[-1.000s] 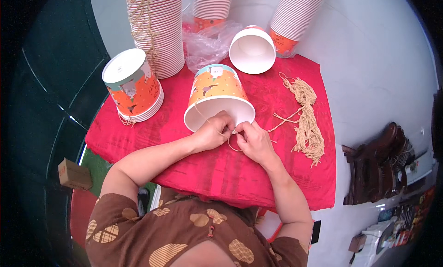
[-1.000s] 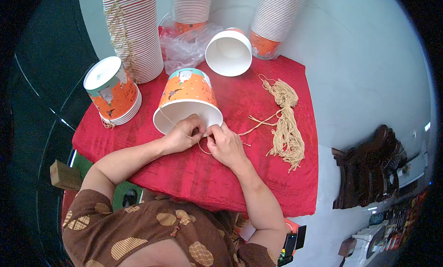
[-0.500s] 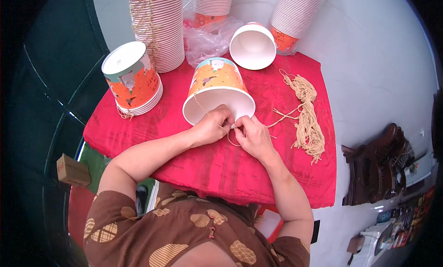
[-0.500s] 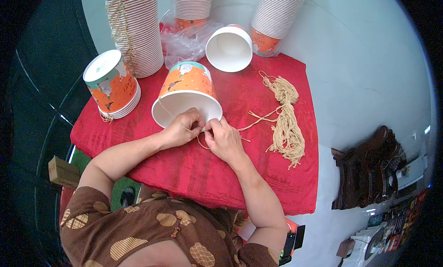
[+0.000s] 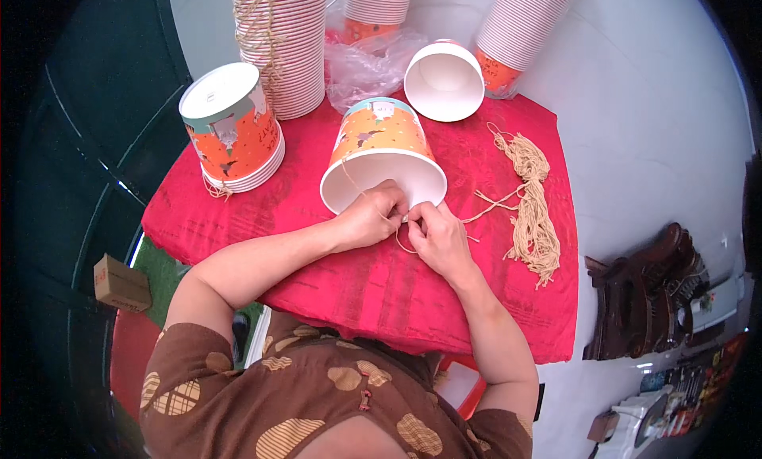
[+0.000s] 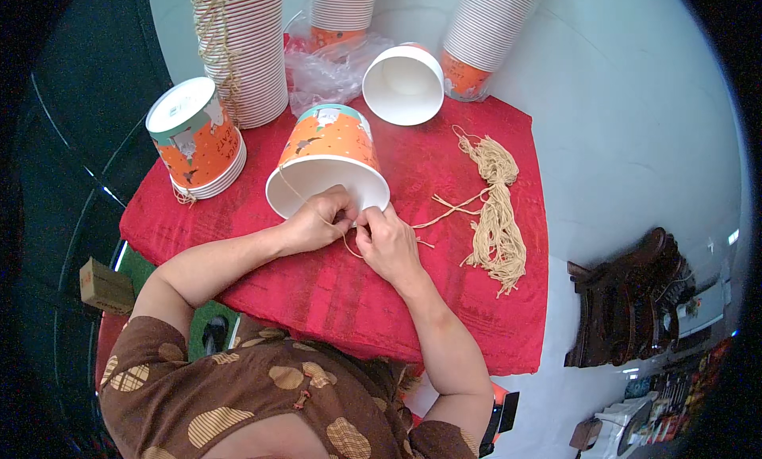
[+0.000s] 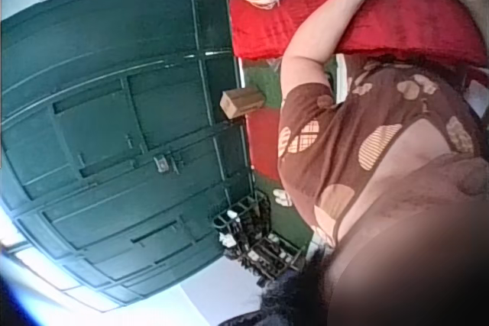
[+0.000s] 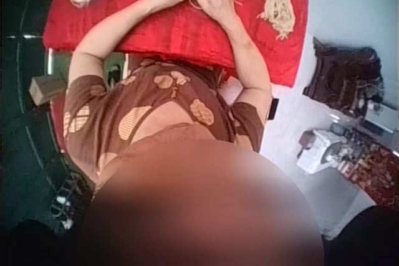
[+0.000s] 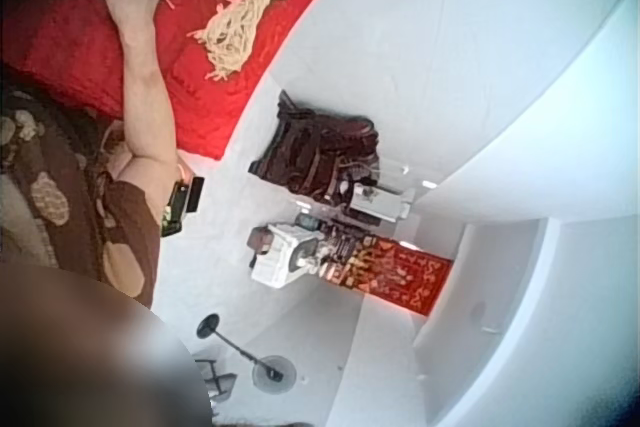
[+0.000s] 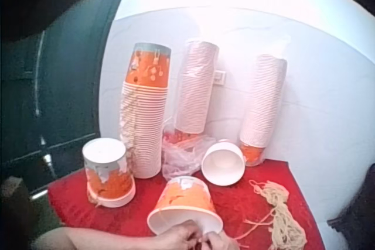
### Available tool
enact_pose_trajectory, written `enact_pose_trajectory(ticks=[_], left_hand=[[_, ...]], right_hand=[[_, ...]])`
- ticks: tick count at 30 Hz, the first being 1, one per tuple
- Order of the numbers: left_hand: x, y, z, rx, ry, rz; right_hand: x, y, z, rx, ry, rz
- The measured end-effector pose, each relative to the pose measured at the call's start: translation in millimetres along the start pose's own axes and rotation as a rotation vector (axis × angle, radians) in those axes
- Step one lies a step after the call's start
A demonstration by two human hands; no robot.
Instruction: Attach a string handle to a paper bucket.
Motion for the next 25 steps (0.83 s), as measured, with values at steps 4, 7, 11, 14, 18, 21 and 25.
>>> enact_pose_trajectory(ticks=[4, 7, 11, 14, 18, 21, 25], left_hand=[[0.9, -0.4, 1.9, 0.005, 0.012, -0.003], [0.7, -0.4, 2.7, 0.004, 0.011, -0.001], [0.8, -0.4, 2.7, 0.0, 0.027, 0.0], [1.5, -0.1, 3.8, -0.019, 0.042, 0.004], [2.3, 0.4, 5.1, 0.017, 0.032, -0.019], [2.3, 0.2, 5.7, 0.004, 0.016, 0.002], [0.7, 0.5, 3.0, -0.018, -0.013, 0.031]], right_hand=[[0.1, 1.0, -2.0, -0.008, -0.009, -0.012], [-0.5, 1.6, -3.5, 0.019, -0.047, -0.002], [-1.9, 1.0, -3.6, 0.051, -0.064, 0.03], [-1.6, 0.6, -2.4, 0.05, -0.061, 0.027], [-1.0, -0.4, 0.4, 0.037, -0.024, 0.023], [1.1, 1.1, -1.8, 0.026, -0.003, 0.03], [1.0, 0.2, -1.3, 0.024, 0.003, 0.028]])
Point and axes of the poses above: each hand's wrist, its own y-axis away from the middle knuckle, its own x-axis out of the palm, z = x × y, the point moved 2 cm from there along -y, towards the middle knuckle, and after that the axes turned 14 degrees about -x, right-handed, at the moved point
